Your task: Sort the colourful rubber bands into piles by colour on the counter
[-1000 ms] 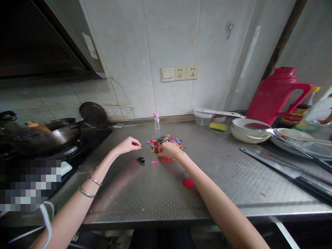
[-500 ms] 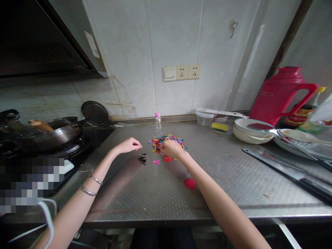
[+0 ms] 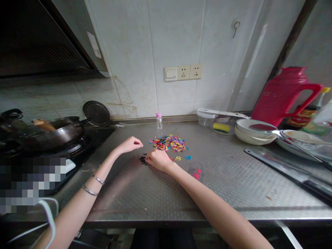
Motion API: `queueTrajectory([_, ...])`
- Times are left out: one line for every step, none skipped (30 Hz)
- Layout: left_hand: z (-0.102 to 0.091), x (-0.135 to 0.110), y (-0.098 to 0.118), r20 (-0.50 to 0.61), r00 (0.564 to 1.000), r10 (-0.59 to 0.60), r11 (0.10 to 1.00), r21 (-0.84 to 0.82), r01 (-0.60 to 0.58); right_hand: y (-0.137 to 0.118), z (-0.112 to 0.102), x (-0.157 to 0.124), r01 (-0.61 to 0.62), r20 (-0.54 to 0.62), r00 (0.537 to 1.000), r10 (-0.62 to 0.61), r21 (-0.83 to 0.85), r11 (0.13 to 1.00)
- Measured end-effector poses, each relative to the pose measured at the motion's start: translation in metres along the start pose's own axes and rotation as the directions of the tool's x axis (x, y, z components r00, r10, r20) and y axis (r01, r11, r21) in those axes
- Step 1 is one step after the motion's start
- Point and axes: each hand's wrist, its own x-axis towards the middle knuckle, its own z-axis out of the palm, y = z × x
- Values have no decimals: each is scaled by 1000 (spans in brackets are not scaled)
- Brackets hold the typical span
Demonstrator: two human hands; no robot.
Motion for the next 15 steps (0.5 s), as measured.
queueTrajectory([1,0,0,19,1000,1,1000,1,-1,-1,-1,0,15,10,1000,-15,-2,1000])
queueTrajectory([2,0,1,36,999,3,1000,-2,-3,-1,-4,0,22,19,1000,-22,-4,1000])
queueTrajectory([3,0,1,48,999,6,1000,-5,-6,2,-7,-1,15,19,1000,-15,-7,1000])
queueTrajectory([4,0,2,55,998,7,1000,-9,-7,6,-10,-1,-6,11,1000,6,-10,1000])
queueTrajectory([5,0,3,57,998,6,1000,-13,-6,11,-15,-1,-37,1,999,37,-14,999])
queueTrajectory([6,1,3,53,999,5,1000,-17,-4,19,-19,-1,-76,-16,997,76,-18,997])
queueTrajectory([8,1,3,46,999,6,1000,-20,-5,27,-24,-2,-111,-33,993,110,-22,994])
queueTrajectory([10,2,4,38,999,11,1000,-21,-10,37,-28,-3,-148,-38,988,147,-28,989])
queueTrajectory([12,3,4,28,999,20,1000,-20,-19,46,-32,-4,-186,-46,982,184,-33,982])
queueTrajectory([15,4,4,14,999,30,999,-16,-30,56,-36,-5,-229,-50,972,228,-35,973])
queueTrajectory([18,5,5,-3,999,41,999,-9,-41,65,-39,-6,-264,-34,964,263,-32,964])
queueTrajectory([21,6,6,-23,998,51,999,-1,-51,73,-41,-7,-290,-8,957,290,-26,957])
queueTrajectory([24,6,7,-44,997,61,998,6,-60,79,-42,-8,-299,14,954,299,-16,954])
queueTrajectory([27,7,8,-63,995,71,997,11,-70,85,-43,-9,-293,30,956,293,-3,956])
queueTrajectory([30,8,10,-80,994,80,997,13,-79,88,-43,-9,-278,43,960,277,11,961])
